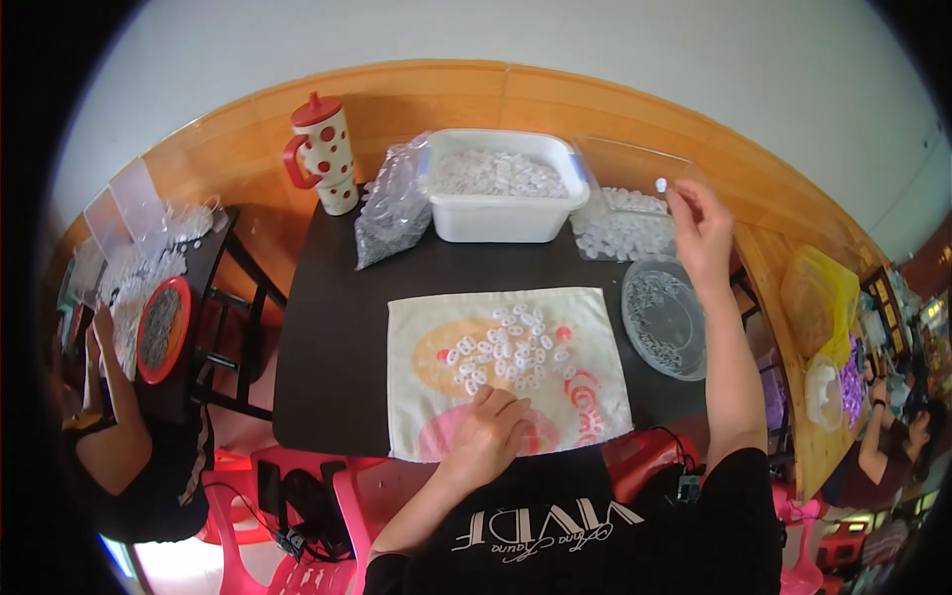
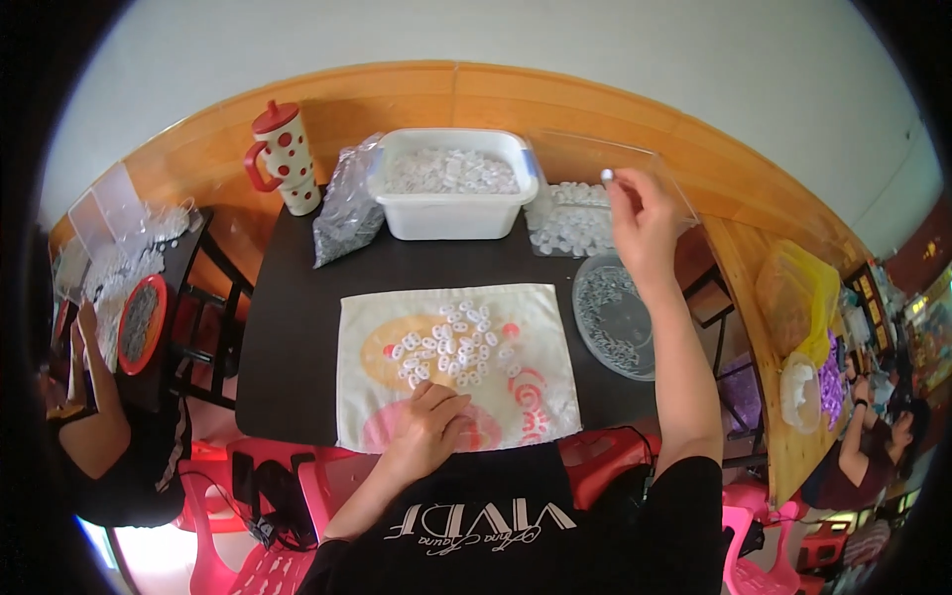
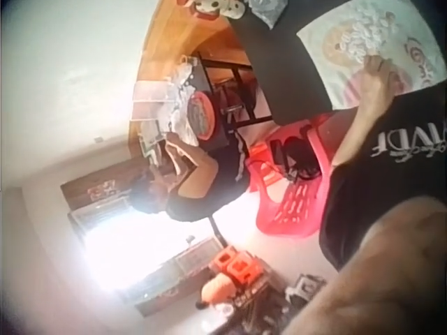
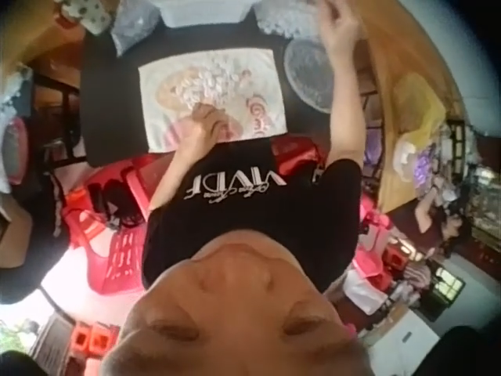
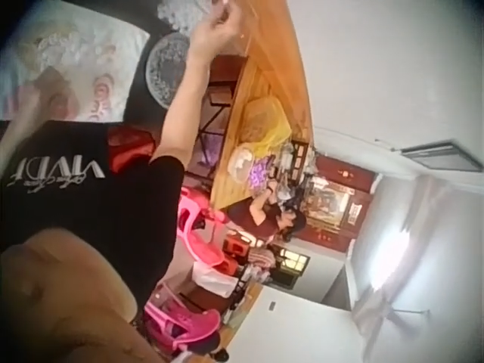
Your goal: Sorting and inspecting small white plastic circular rings on a towel-covered table.
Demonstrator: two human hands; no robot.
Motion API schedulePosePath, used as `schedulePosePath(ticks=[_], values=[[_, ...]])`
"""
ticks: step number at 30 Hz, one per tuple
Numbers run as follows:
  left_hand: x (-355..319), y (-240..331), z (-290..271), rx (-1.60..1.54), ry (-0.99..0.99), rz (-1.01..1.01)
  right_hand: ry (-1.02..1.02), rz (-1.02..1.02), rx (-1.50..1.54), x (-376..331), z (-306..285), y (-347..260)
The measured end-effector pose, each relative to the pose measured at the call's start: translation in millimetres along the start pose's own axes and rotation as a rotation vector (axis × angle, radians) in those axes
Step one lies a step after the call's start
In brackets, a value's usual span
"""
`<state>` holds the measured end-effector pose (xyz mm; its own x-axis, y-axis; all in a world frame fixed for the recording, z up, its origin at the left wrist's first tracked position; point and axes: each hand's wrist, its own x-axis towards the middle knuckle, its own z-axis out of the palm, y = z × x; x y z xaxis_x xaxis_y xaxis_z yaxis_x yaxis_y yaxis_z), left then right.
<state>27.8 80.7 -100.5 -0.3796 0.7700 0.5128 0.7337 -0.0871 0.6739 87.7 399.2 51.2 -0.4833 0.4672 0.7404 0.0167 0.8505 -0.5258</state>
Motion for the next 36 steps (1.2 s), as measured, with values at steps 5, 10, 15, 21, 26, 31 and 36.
schedulePosePath(ticks=[5, 10, 15, 21, 26, 31, 36], values=[[-5.6, -0.9, 3.4, 0.058, 0.005, 0.035, -0.551, -0.132, -0.173, -86.1, 39.7, -20.7], [-1.0, -2.3, 1.4, 0.121, -0.053, 0.081, -0.656, -0.284, -0.38, -145.5, 73.2, -8.2], [0.5, -2.6, 1.9, 0.189, -0.112, 0.053, -0.746, -0.178, -0.44, -136.3, 72.7, -2.6], [-2.7, 2.4, 7.5, 0.112, -0.045, 0.056, -0.732, -0.196, -0.22, -134.5, 84.0, -32.0], [-1.9, -0.2, 8.8, 0.077, -0.027, 0.064, -0.867, -0.231, -0.014, -137.5, 100.0, -29.6], [-0.7, -2.6, 10.0, 0.014, -0.003, 0.081, -0.957, -0.174, 0.114, -126.4, 84.3, -26.3], [-2.9, -1.5, 9.8, 0.053, 0.006, 0.043, -0.858, -0.196, 0.051, -135.4, 88.0, -37.1]])
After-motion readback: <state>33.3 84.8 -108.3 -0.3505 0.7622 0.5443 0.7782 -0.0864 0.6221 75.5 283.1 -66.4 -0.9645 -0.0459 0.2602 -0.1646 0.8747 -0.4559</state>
